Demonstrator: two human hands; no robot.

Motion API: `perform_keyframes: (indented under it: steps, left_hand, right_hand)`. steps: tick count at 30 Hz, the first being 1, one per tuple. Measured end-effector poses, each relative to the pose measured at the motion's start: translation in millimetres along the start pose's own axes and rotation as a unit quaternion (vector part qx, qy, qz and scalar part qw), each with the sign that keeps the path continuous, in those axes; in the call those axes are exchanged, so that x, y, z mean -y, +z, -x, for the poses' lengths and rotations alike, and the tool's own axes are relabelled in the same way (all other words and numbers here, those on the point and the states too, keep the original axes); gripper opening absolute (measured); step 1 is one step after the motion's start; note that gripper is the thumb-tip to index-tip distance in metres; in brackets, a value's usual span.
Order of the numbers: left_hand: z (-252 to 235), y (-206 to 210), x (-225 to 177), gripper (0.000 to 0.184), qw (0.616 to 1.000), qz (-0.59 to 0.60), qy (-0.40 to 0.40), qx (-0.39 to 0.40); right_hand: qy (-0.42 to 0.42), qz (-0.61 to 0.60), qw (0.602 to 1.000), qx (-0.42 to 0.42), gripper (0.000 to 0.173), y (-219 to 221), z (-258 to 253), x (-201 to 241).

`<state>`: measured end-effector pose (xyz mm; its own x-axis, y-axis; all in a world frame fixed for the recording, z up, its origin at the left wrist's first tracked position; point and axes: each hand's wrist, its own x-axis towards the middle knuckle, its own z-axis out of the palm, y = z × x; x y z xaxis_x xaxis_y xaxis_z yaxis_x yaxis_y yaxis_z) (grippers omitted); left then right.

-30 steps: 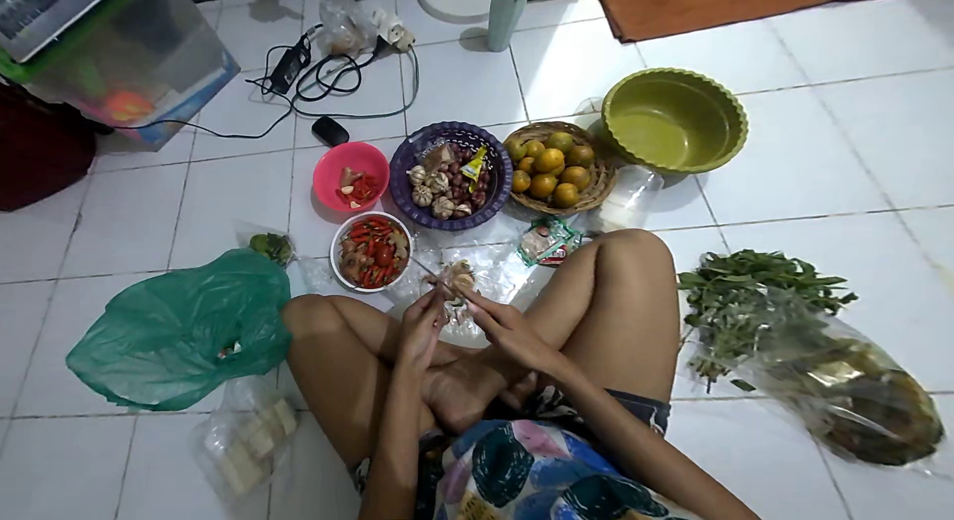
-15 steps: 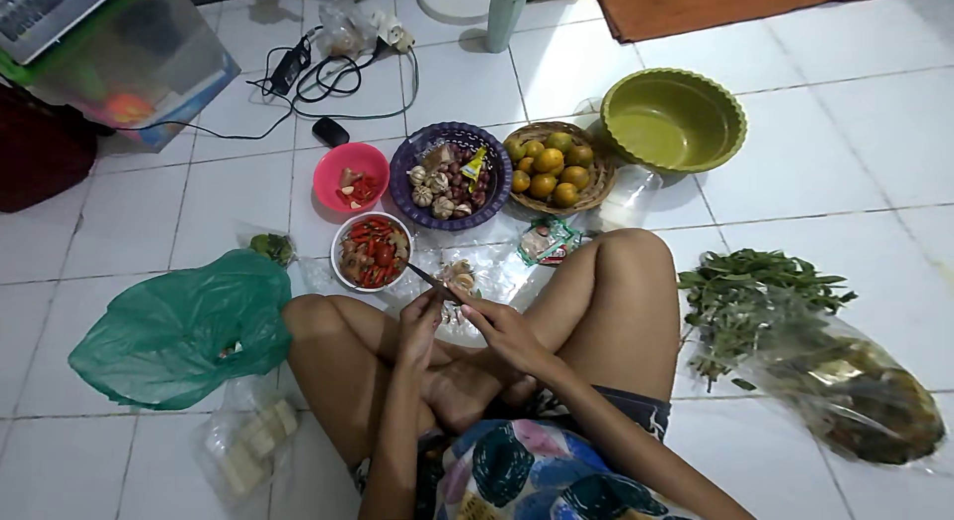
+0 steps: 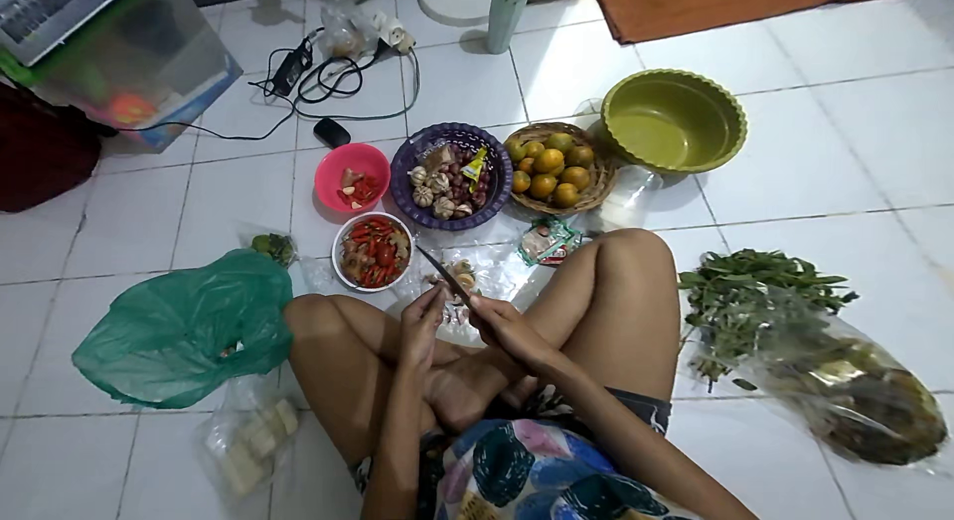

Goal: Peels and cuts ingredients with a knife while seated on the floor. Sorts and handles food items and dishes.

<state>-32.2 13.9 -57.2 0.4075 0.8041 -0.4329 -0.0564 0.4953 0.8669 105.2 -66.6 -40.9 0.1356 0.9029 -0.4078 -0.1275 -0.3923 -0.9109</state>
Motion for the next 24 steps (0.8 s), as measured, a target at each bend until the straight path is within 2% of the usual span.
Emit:
perform_keyframes:
  steps: [3, 11, 15, 19, 24]
  left_hand:
    - [0, 0, -2, 0.026, 1.000, -0.019, 0.007, 0.012]
    - [1, -3, -2, 0.024, 0.999, -0.031, -0.018, 0.011]
    - [1, -1, -5, 0.025, 0.999, -0.023, -0.027, -0.007]
    - [0, -1, -4, 0.025, 1.000, -0.011, -0.025, -0.004]
    - [1, 2, -7, 0.026, 0.999, 0.015, -0.033, -0.018]
  right_hand:
    - [0.037, -0.074, 0.996, 0.014, 0.038, -3, -1, 3]
    - [0.031, -0.043, 0.998, -0.030, 0.038, -12, -2, 6]
    - [0.007, 0.083, 0.996, 0.021, 0.048, -11, 1, 2]
    - [-0.019, 0.208, 0.977, 0.050, 0.052, -7, 4, -3]
    - [-0.054, 0.245, 0.968, 0.029, 0.051, -4, 7, -2]
